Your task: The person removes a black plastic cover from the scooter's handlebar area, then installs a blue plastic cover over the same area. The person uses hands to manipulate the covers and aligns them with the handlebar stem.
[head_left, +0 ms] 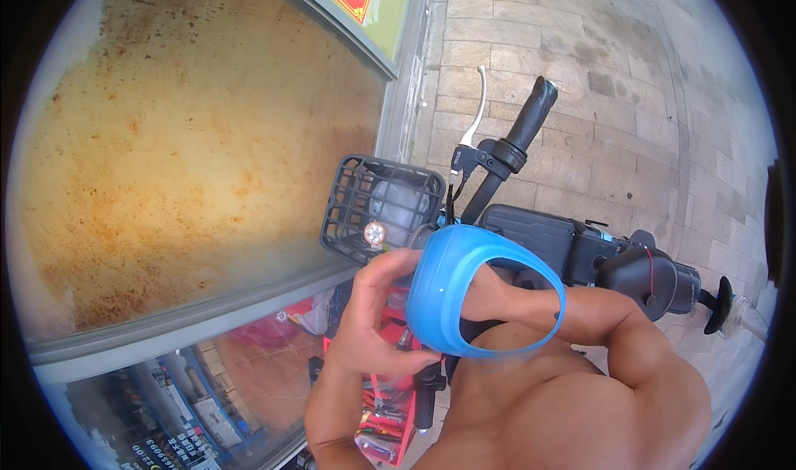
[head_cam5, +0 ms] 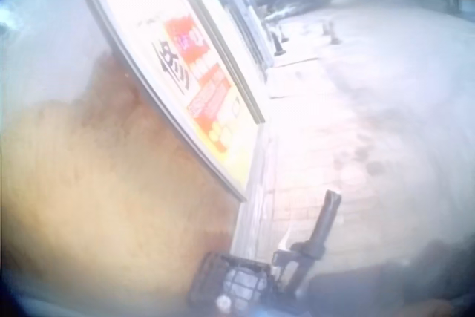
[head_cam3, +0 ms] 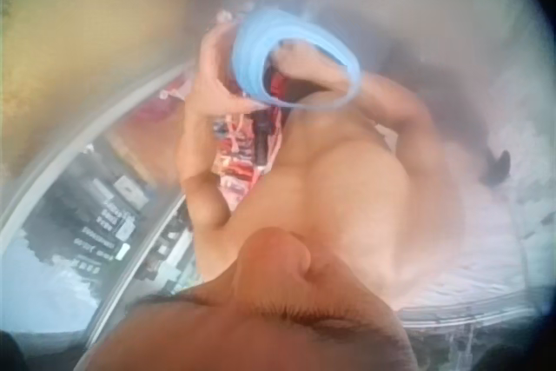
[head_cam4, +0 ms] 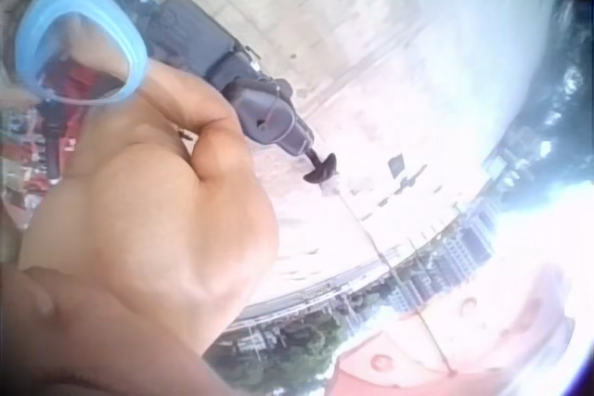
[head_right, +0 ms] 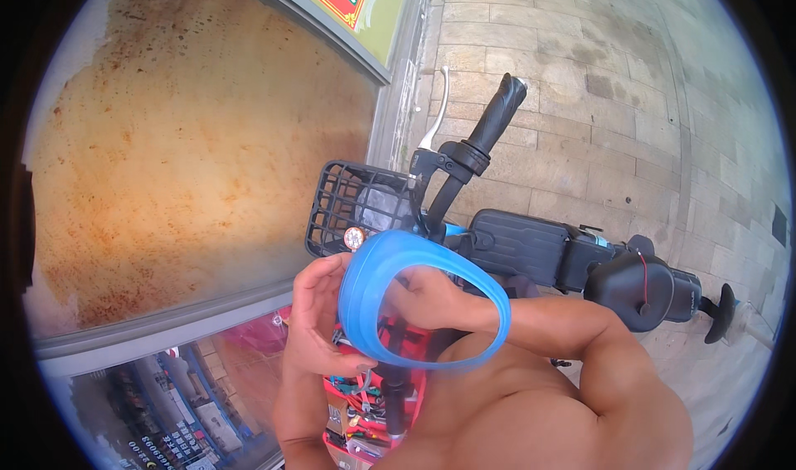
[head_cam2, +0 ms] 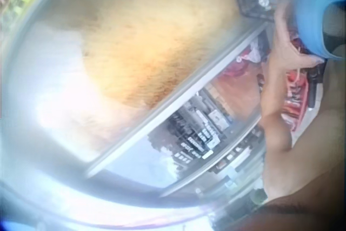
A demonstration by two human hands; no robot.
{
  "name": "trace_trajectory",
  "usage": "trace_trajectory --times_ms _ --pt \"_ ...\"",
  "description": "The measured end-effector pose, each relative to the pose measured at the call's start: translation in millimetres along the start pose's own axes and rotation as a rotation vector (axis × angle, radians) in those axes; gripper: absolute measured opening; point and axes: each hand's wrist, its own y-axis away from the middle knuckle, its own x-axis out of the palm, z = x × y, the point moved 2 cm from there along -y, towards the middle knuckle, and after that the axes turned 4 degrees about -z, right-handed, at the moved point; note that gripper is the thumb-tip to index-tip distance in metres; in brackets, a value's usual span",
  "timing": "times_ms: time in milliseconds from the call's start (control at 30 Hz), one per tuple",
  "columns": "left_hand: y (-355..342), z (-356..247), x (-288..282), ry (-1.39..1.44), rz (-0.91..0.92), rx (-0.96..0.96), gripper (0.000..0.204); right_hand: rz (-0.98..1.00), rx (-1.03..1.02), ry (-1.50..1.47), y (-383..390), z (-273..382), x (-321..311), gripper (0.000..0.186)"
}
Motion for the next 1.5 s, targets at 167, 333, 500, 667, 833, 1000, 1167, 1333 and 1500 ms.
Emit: trace_trajectory --times_ms 167,333,500,667,833,1000,1167,1333,1500 --pt "7 2 12 0.185 -0.06 -0.158 0.098 -0.194 -0.078 -0.372 7 -1 4 0.029" --pt "15 14 10 0.426 -0.191 -0.287 0.06 -0.26 -0.036 -0.176 -2 -24 -1 0.024" --pt "9 19 5 0.237 -0.285 -0.15 0.048 -0.25 -0.189 -0.036 7 -31 -19 0.025" --pt "10 35 -14 -0.04 -0.281 -0.198 0.043 -0.198 -0.178 -0.21 36 -46 -48 0.054" --pt "13 71 -18 -0.082 -0.316 -0.194 0.037 -0.171 -0.146 -0.143 52 -39 -37 0.08" --pt "15 100 -20 -0.129 -0.305 -0.211 0.051 -0.393 -0.122 0.035 53 -50 -19 0.08" --pt "20 118 -25 -0.174 -0.299 -0.136 0.065 -0.438 -0.115 0.186 55 -52 -13 0.077" --pt "16 118 -23 -0.07 -0.298 -0.208 0.07 -0.386 -0.095 0.323 51 -35 -19 0.071" --pt "13 110 -20 -0.047 -0.252 -0.244 0.075 -0.359 -0.087 0.431 49 -25 -22 0.067"
